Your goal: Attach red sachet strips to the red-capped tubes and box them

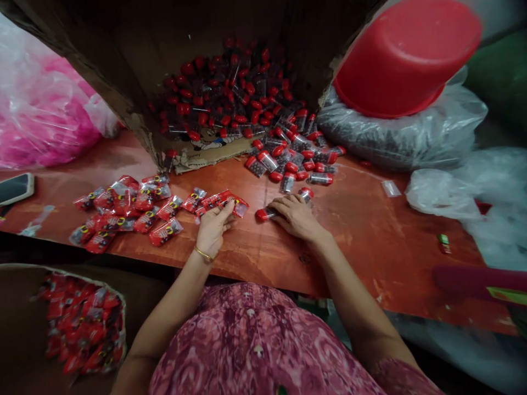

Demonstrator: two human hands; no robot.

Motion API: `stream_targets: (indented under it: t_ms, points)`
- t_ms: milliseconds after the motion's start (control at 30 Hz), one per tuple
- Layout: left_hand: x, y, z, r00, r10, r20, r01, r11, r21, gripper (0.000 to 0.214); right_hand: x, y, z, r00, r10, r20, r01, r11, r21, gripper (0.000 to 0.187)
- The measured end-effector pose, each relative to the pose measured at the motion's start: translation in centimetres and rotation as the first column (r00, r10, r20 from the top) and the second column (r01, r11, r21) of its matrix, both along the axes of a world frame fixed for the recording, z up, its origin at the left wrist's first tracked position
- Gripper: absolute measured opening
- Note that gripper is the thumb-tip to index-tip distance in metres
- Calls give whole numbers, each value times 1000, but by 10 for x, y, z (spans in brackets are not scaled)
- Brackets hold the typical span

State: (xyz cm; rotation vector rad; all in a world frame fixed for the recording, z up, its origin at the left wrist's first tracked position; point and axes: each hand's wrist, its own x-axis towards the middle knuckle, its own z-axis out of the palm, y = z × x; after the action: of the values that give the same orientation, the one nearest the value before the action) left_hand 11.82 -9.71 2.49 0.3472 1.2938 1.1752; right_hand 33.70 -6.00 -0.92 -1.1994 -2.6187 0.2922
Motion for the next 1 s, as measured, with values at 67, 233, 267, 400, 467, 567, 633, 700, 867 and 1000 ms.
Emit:
stream_targets:
  t_ms: [67, 233, 267, 400, 467, 567, 633, 700, 867, 1000]
  points:
    - [-2, -1, 0, 1000, -7, 11, 7, 1000, -6, 40, -4, -7, -2, 1000, -21, 6, 21, 1000, 11, 23]
    - [-3, -2, 0, 1000, -22, 20, 22, 999, -31, 43, -10, -25, -7, 993, -117, 34, 114, 991, 68, 18]
    - [-2, -2, 1, 999, -31, 20, 31, 999, -36, 44, -11, -28, -7, 990, -142, 14, 141, 988, 69, 18]
    - [0, -2, 2, 996, -78, 37, 80, 995, -58, 44, -14, -39, -1, 966, -95, -239, 113, 992, 61, 19]
    - [1, -3, 3, 993, -105, 48, 108, 992, -63, 44, -17, -44, 4, 937, -31, -347, 70, 993, 99, 24]
    - [2, -4, 4, 988, -149, 41, 152, 987, -54, 46, -22, -50, 9, 915, 59, -399, 21, 981, 193, 35]
    - [2, -4, 4, 985, -174, 16, 174, 984, -45, 47, -25, -50, 10, 918, 109, -381, -5, 964, 264, 41]
    - [2, -4, 3, 982, -187, -17, 186, 982, -36, 47, -27, -48, 10, 930, 124, -346, -6, 946, 323, 45]
    - [1, -2, 0, 983, -168, -69, 168, 986, -7, 46, -34, -45, 7, 931, 125, -344, 4, 936, 352, 51]
    - [7, -3, 3, 993, -118, -20, 119, 993, 28, 46, -43, -47, 1, 905, 40, -424, 94, 952, 291, 51]
